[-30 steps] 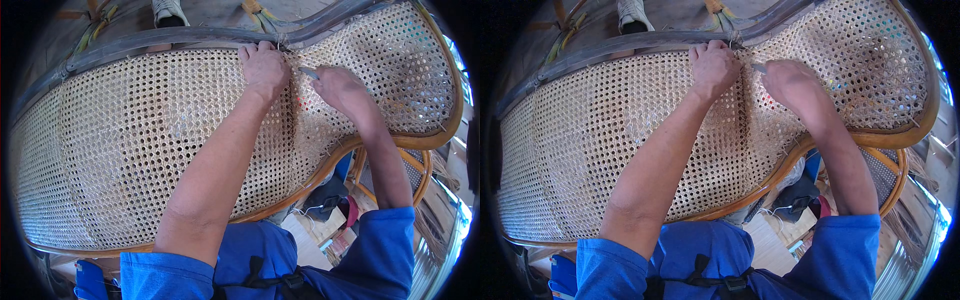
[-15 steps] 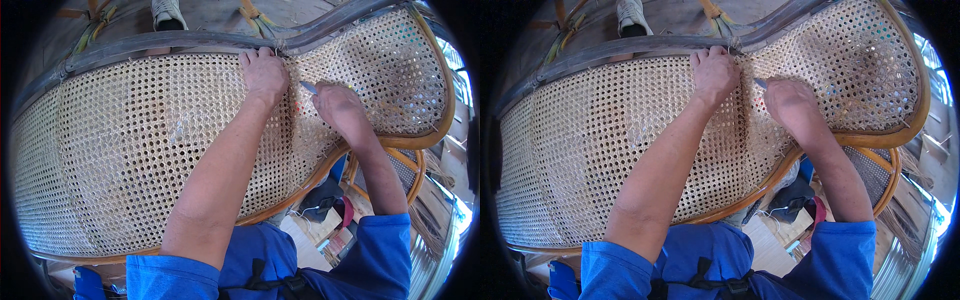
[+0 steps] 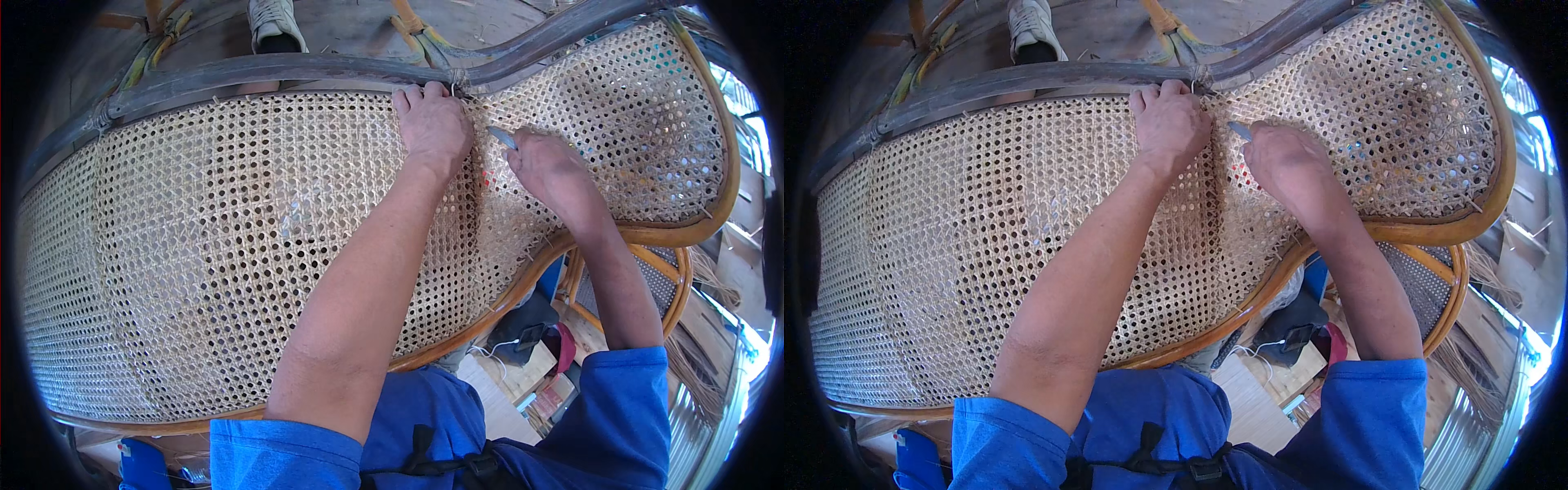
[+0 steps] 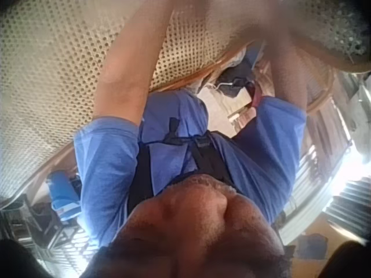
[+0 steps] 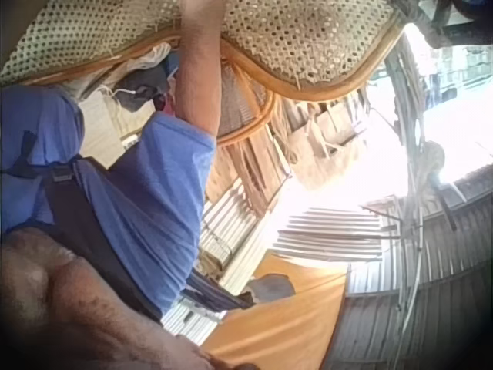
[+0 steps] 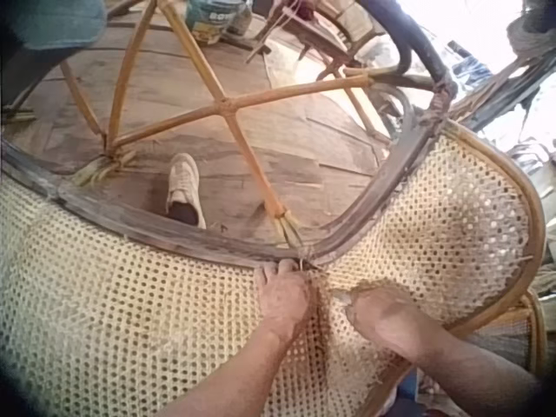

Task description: The recorder is weaving and trimming rattan strips onto a large chair frame using hand tools.

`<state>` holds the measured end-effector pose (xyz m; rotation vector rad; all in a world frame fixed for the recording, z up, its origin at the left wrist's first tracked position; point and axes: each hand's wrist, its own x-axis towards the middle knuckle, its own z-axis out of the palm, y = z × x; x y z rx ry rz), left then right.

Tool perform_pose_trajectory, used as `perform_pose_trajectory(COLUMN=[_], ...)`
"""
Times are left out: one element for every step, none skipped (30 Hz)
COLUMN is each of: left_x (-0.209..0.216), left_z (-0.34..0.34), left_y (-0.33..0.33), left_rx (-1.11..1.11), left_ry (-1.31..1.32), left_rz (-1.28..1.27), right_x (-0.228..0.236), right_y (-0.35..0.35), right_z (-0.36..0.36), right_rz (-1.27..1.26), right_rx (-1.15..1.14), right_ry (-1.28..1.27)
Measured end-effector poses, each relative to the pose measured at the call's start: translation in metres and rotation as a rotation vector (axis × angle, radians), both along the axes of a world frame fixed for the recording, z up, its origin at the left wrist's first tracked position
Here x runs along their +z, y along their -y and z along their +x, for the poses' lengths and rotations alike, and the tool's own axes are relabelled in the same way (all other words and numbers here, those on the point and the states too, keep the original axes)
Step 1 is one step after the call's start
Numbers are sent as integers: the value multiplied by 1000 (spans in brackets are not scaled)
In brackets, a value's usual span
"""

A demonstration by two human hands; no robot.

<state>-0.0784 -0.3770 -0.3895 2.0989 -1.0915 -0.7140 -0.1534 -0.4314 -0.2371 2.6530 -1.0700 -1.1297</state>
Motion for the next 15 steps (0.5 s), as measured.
perform_pose_trajectory(left_x=[1,2,3,2,2,1,1,1,2,3,5,7,10,6,5], left_z=[1,2,3,3,2,2,2,2,2,2,3,3,1,0,-2], left_y=[0,0,-1,0,-1,-1,-1,-1,0,-1,-1,-1,1,1,2], left_rx=[1,-14,-29,-28,-25,-23,-23,-16,-10,-14,-7,-1,-14,4,20], left_ry=[0,-2,-5,-5,4,13,14,10,6,9,5,2,6,18,31], left_rz=[2,12,23,23,22,22,20,19,18,16,6,-5,-20,-47,-75], right_x=[-2,-4,-5,-5,-6,-6,-7,-9,-13,-14,-12,-8,1,9,22], right_y=[1,2,2,3,3,4,4,6,10,10,9,7,7,3,-9], right_z=[1,2,4,5,5,4,3,3,4,6,8,12,12,9,2], right_rz=[3,5,5,3,3,20,36,34,14,-5,-8,-5,-13,-21,-23], right_rx=[8,10,-13,-36,-35,-28,-22,-23,-29,-37,-43,-46,-54,-65,-196], right_ry=[-36,-36,-41,-46,-46,-15,16,18,-25,-67,-63,-85,-109,-95,10])
